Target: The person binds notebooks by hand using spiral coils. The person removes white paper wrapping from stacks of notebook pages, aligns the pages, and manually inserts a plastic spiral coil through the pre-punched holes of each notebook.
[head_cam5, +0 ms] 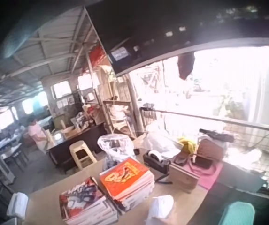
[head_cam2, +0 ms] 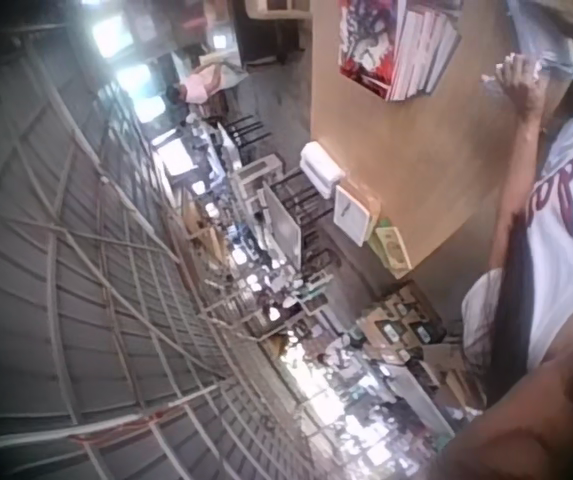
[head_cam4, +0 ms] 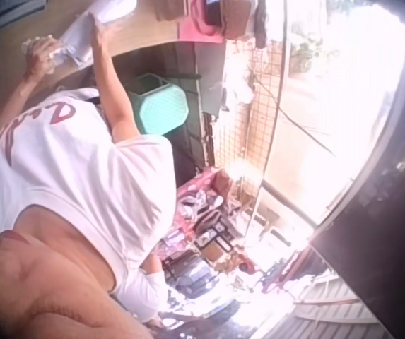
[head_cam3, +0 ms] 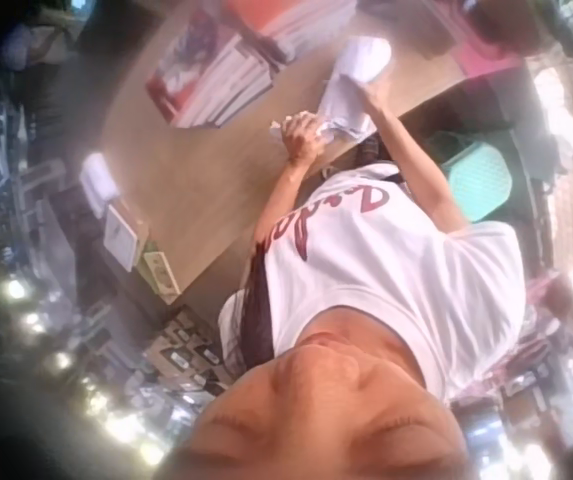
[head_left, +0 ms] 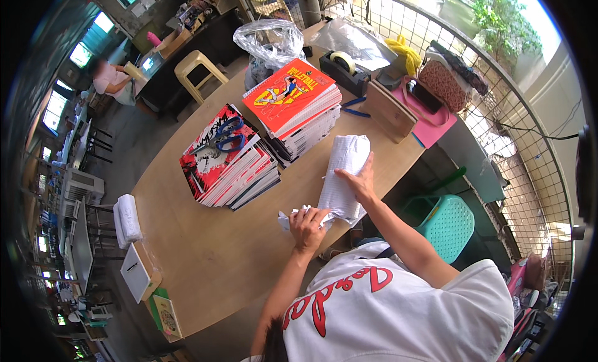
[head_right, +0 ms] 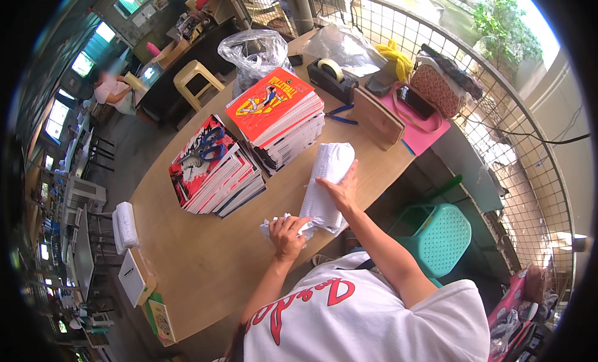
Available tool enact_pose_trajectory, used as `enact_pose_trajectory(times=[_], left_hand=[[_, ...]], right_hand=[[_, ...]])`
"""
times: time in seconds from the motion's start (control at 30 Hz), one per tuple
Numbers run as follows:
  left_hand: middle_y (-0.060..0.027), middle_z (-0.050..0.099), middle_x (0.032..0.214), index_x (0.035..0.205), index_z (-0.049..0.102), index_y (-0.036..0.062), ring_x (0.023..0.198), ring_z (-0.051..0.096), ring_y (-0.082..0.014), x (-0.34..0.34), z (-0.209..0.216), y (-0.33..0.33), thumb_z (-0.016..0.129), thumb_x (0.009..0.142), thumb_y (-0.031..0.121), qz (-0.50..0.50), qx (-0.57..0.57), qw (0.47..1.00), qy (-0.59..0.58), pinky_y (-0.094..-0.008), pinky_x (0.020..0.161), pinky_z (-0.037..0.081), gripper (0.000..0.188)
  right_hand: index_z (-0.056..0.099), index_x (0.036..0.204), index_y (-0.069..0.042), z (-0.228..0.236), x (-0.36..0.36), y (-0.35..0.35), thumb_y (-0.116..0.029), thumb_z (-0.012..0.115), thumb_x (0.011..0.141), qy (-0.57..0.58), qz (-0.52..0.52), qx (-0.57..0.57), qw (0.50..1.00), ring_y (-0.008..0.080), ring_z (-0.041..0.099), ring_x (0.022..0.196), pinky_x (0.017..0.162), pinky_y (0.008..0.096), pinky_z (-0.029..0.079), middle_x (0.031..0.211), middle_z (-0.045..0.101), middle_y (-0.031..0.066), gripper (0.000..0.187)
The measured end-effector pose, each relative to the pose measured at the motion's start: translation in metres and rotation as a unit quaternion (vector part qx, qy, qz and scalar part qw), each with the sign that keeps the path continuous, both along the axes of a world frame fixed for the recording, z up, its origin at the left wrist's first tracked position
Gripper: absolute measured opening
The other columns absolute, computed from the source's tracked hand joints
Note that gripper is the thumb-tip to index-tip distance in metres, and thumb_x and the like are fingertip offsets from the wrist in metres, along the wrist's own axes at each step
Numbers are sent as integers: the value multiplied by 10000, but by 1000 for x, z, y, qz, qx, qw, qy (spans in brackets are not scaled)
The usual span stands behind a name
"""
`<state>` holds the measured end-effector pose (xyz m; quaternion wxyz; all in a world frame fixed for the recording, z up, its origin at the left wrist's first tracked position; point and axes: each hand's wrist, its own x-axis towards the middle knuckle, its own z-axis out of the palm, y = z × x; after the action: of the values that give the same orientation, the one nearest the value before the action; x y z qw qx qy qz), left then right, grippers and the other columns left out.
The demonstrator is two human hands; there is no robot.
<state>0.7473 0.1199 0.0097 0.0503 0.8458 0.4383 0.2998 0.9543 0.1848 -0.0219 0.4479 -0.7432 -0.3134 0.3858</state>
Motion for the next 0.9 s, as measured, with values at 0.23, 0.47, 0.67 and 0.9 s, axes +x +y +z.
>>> enact_pose_trajectory(times=[0.23,0.47,0.67,0.9], left_hand=[[40,640,1015,921,691,192,880,608,-216,-30,-5,-15,721,669,49,-28,-98,994,49,-402,799,413,291],[-1,630,1023,935,640,149,893,636,-226,-30,-1,-13,708,726,111,-89,-127,985,72,-406,783,423,223],[16,617,915,943,685,171,857,623,-201,-46,-31,-29,729,742,143,-42,-45,997,54,-416,783,423,207],[-43,568,989,796,655,133,920,584,-253,-142,-20,-74,821,692,252,77,-121,989,35,-451,800,412,230]], right_hand=[[45,1573,-15,-22,3,9,-440,897,591,23,-43,69,996,426,392,1370,1123,460,378,1494,310,321,1368],[76,1563,22,-15,-3,9,-396,901,598,74,-37,52,995,385,371,1388,1132,434,367,1498,330,281,1336],[151,1542,-34,-48,-6,32,-256,900,613,178,-110,154,966,343,522,1231,969,425,513,1395,436,241,1213],[206,1506,-48,-27,11,43,-229,882,660,172,-70,146,972,359,488,1240,1040,491,432,1326,467,225,1098]])
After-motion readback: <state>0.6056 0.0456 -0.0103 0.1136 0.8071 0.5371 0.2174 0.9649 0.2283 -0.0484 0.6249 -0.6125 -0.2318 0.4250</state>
